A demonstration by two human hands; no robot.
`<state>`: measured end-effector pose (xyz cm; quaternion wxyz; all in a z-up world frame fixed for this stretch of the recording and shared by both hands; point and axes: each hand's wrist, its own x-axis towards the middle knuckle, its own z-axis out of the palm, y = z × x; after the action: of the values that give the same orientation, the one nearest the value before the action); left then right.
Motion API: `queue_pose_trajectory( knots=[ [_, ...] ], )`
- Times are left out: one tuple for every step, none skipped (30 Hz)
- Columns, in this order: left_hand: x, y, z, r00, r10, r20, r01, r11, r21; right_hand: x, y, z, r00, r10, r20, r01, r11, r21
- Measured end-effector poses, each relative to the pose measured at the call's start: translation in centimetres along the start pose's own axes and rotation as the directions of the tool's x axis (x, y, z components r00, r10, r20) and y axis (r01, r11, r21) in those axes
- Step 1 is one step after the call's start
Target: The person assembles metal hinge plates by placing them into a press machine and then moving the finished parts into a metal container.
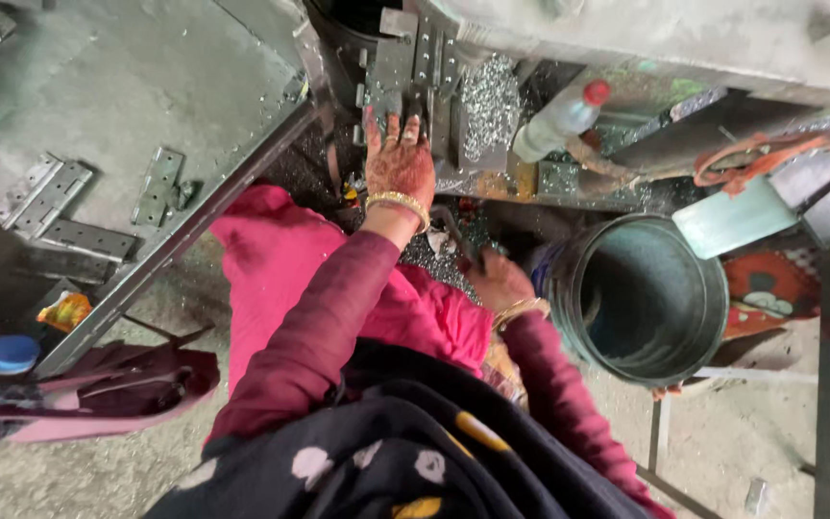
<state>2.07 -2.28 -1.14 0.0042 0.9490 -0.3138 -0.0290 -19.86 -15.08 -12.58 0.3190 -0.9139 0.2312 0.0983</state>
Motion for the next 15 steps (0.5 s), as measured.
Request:
queue_pose_trajectory(
  knots=[
    [-0.4, 0.4, 0.6, 1.0, -0.004, 0.02, 0.004, 1.0, 0.005, -0.2, 0.4, -0.3, 0.999, 0.04, 0.006, -0.04, 0.999, -0.003],
    [-0.7, 0.5, 1.2, 1.0, 0.003, -0.011, -0.003, 1.0, -0.018, -0.4, 0.8, 0.1, 0.998, 0.068, 0.007, -0.068, 0.997, 0.023],
    [-0.5, 0.3, 1.3, 0.998, 0.008, -0.058, -0.01, 0.999, -0.037, -0.1, 1.0, 1.1, 0.997, 0.071, -0.013, -0.071, 0.996, 0.046],
    [-0.3, 0.0, 1.2, 0.994, 0.013, -0.104, -0.019, 0.998, -0.057, -0.5, 1.0, 3.0, 0.997, 0.071, -0.029, -0.069, 0.994, 0.081],
    [-0.2, -0.1, 1.2, 0.996, 0.019, -0.083, -0.023, 0.999, -0.042, -0.9, 1.4, 4.5, 0.997, 0.056, -0.052, -0.049, 0.992, 0.118],
    [-0.3, -0.2, 1.0, 0.998, 0.025, -0.061, -0.027, 0.999, -0.027, -0.9, 2.0, 5.1, 0.996, 0.06, -0.063, -0.048, 0.983, 0.179],
    [-0.7, -1.0, 0.8, 0.999, 0.017, -0.03, -0.017, 1.0, 0.0, -0.8, 2.1, 5.7, 0.997, 0.058, -0.049, -0.043, 0.962, 0.269],
    [-0.9, -1.6, 0.6, 1.0, 0.008, -0.02, -0.008, 1.0, 0.0, -0.5, 1.9, 6.0, 0.998, 0.062, -0.009, -0.055, 0.939, 0.34],
    [-0.7, -1.3, 0.6, 1.0, 0.022, -0.015, -0.022, 1.0, -0.008, -0.6, 2.1, 5.5, 0.998, 0.056, -0.011, -0.052, 0.971, 0.234],
    [-0.4, -1.1, 0.7, 0.999, 0.037, -0.011, -0.037, 0.999, -0.017, -0.8, 2.3, 4.4, 0.999, 0.051, -0.011, -0.049, 0.991, 0.125],
    [0.5, -1.0, 0.6, 0.999, 0.039, -0.01, -0.039, 0.999, 0.018, -0.8, 2.1, 3.3, 0.999, 0.041, -0.009, -0.041, 0.999, 0.016],
    [1.8, -0.9, 0.5, 0.999, 0.042, -0.009, -0.041, 0.998, 0.052, 0.0, 1.9, 2.0, 0.999, 0.038, -0.036, -0.038, 0.999, 0.004],
    [1.6, -0.6, 1.4, 0.999, 0.04, 0.018, -0.041, 0.996, 0.08, -0.5, 2.4, 1.2, 0.998, 0.064, -0.02, -0.064, 0.998, 0.01],
    [1.4, -0.4, 2.3, 1.0, 0.026, 0.004, -0.026, 0.995, 0.091, -0.7, 2.7, 1.2, 0.995, 0.094, -0.011, -0.094, 0.995, 0.043],
    [2.5, -0.4, 2.3, 0.999, 0.02, -0.039, -0.015, 0.994, 0.11, 0.0, 2.5, 1.9, 0.994, 0.1, -0.033, -0.097, 0.993, 0.07]
  ],
)
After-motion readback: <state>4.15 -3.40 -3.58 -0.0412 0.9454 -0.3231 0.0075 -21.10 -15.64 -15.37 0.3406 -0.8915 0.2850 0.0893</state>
